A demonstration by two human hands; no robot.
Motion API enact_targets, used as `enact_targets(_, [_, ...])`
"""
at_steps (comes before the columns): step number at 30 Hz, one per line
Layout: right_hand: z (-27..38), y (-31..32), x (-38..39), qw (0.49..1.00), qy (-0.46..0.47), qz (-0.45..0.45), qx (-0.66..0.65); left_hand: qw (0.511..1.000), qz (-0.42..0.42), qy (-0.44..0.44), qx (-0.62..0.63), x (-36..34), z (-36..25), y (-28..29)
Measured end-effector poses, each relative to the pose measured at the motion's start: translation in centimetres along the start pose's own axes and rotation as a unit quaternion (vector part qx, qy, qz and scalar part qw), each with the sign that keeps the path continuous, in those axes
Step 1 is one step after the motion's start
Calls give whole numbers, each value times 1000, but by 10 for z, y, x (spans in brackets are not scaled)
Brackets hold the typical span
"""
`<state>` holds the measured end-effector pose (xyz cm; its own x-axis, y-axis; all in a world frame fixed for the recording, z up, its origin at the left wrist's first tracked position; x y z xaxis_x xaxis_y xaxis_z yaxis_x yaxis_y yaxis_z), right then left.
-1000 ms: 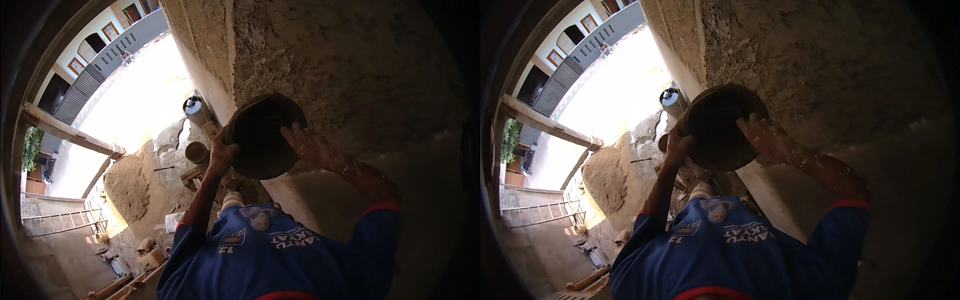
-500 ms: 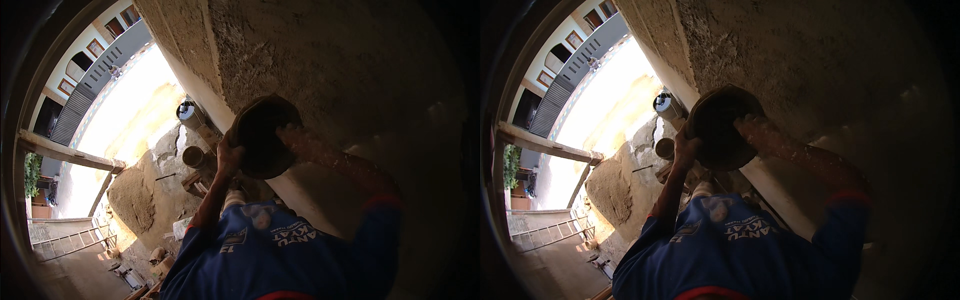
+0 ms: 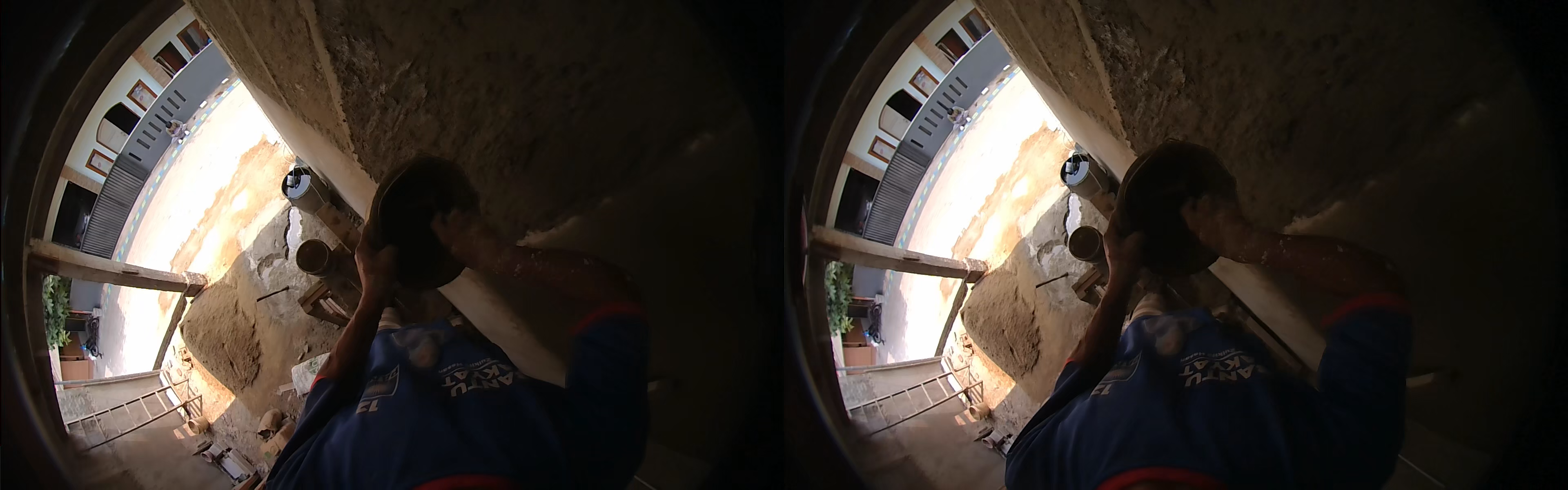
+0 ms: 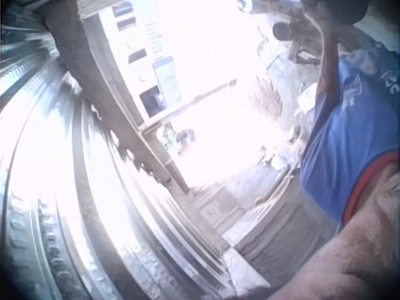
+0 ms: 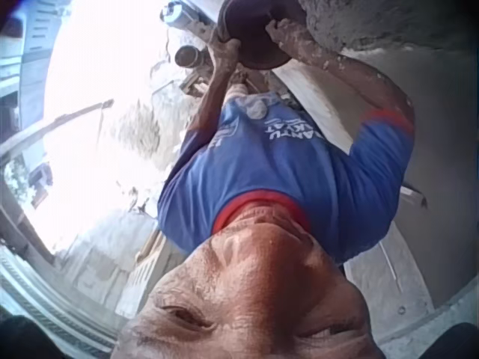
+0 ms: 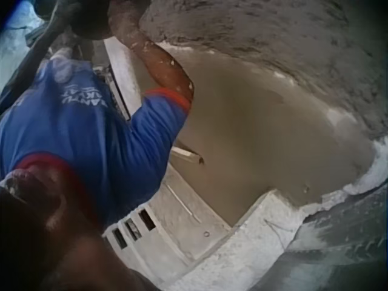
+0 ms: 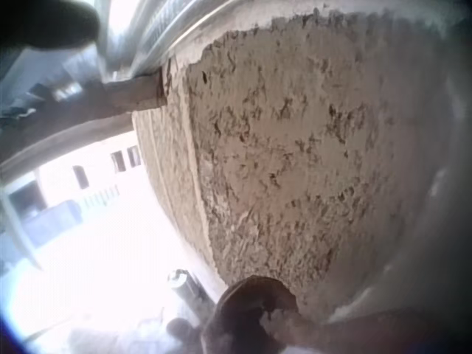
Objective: The person scoops wet cement from a bucket using a trowel and applies it to a vertical wall, spreading and smoothing the surface. The person then uses a long wooden straightedge to level the applied cement across the wall.
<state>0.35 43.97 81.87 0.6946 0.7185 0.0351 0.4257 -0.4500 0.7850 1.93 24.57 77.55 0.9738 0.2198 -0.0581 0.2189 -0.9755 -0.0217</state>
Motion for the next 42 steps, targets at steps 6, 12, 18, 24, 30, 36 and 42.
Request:
enact_targets(6, [53,-98,35,972,87,-218,13,1000,-21,-10,-3,8,-8,-6])
enact_targets(12, [-23,10,31,948,-6,-301,100,999,-24,-32,-32,11,-5,11])
enact_targets(18, [-21,5,8,934,-98,-228,256,1000,5,-20,-17,-7,-28,-4])
enact_targets(24, [4,-14,29,989,37,-143,14,997,-2,-15,-72,-7,-12,5])
enact_targets(30, [-18,0,-9,993,-56,-2,105,992,12,13,-122,-3,-37,-16])
enact_targets(36, [5,-18,-2,992,-22,123,4,995,13,-21,-101,-7,-31,-17])
enact_targets(42, [-6,-56,26,919,8,52,-391,992,28,-7,-126,-4,-32,-29])
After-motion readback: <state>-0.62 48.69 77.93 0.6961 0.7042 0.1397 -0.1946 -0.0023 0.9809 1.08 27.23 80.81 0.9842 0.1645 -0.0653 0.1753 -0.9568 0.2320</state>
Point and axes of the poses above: each hand's wrist, its own x-axis away from the middle knuckle, its own y-axis out of the back of the hand, z = x × y, the point moved 2 cm from there along -x, towards the middle knuckle, and after that the axes turned 1 degree about x, right-handed, at the moved point
